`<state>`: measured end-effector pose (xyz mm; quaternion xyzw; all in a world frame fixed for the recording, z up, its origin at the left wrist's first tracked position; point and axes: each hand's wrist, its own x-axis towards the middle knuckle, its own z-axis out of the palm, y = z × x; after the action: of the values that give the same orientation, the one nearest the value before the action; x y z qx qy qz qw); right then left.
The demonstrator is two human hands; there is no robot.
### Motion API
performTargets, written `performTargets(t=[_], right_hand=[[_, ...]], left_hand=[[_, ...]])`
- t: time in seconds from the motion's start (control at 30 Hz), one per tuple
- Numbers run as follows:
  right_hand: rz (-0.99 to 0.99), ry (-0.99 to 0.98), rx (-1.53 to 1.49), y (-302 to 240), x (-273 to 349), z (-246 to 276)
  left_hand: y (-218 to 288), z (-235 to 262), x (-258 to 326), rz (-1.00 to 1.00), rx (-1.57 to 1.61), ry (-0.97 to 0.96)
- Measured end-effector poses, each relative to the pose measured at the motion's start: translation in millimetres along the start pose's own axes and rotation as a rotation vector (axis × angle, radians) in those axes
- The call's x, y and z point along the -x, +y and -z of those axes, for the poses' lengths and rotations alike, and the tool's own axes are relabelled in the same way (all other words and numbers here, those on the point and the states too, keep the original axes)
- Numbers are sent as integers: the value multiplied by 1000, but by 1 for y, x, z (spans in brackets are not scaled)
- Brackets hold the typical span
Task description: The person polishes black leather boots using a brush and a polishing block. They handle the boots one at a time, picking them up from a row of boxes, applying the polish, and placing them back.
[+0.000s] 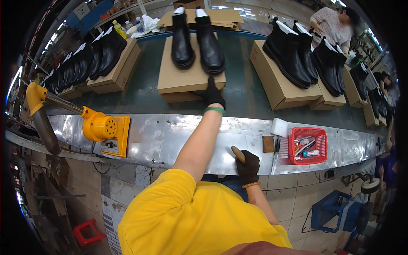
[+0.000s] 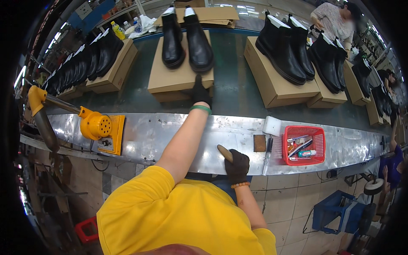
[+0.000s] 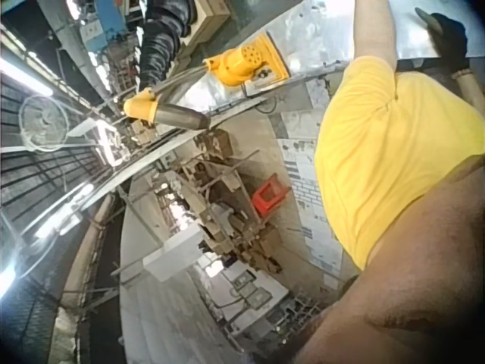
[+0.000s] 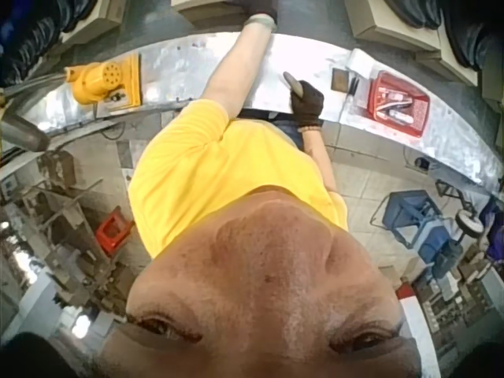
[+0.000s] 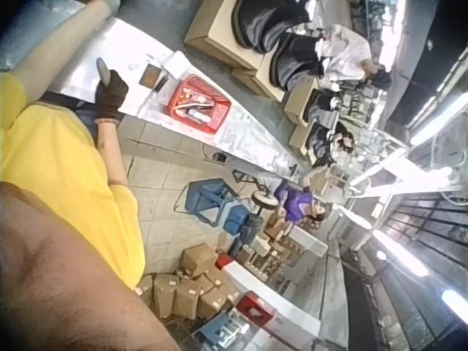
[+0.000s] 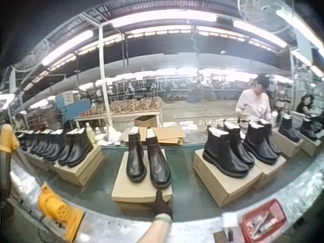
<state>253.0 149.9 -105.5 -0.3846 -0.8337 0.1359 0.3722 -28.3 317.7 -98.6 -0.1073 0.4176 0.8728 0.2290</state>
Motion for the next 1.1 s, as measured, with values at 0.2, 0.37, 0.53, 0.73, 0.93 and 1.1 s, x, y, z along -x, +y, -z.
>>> performTargets(t=[0.2, 0.37, 0.53, 0.73, 0.93, 1.1], right_hand=[[-31, 0, -37, 0, -1, 2], [-13, 15, -34, 1, 1, 1], [-23, 2, -40, 0, 0, 1], [-49, -7, -81, -3, -1, 4], [-95, 15, -79, -8, -4, 10], [-101, -10, -101, -9, -6, 10]], left_hand=[[-6, -36, 115, 60, -218, -56], [-28, -42, 133, 84, -321, -169], [-35, -35, 126, 62, -562, -204], [-26, 17, 96, 76, -686, -629], [36, 74, 60, -529, -1145, -648], [76, 106, 27, -626, -1208, -711]])
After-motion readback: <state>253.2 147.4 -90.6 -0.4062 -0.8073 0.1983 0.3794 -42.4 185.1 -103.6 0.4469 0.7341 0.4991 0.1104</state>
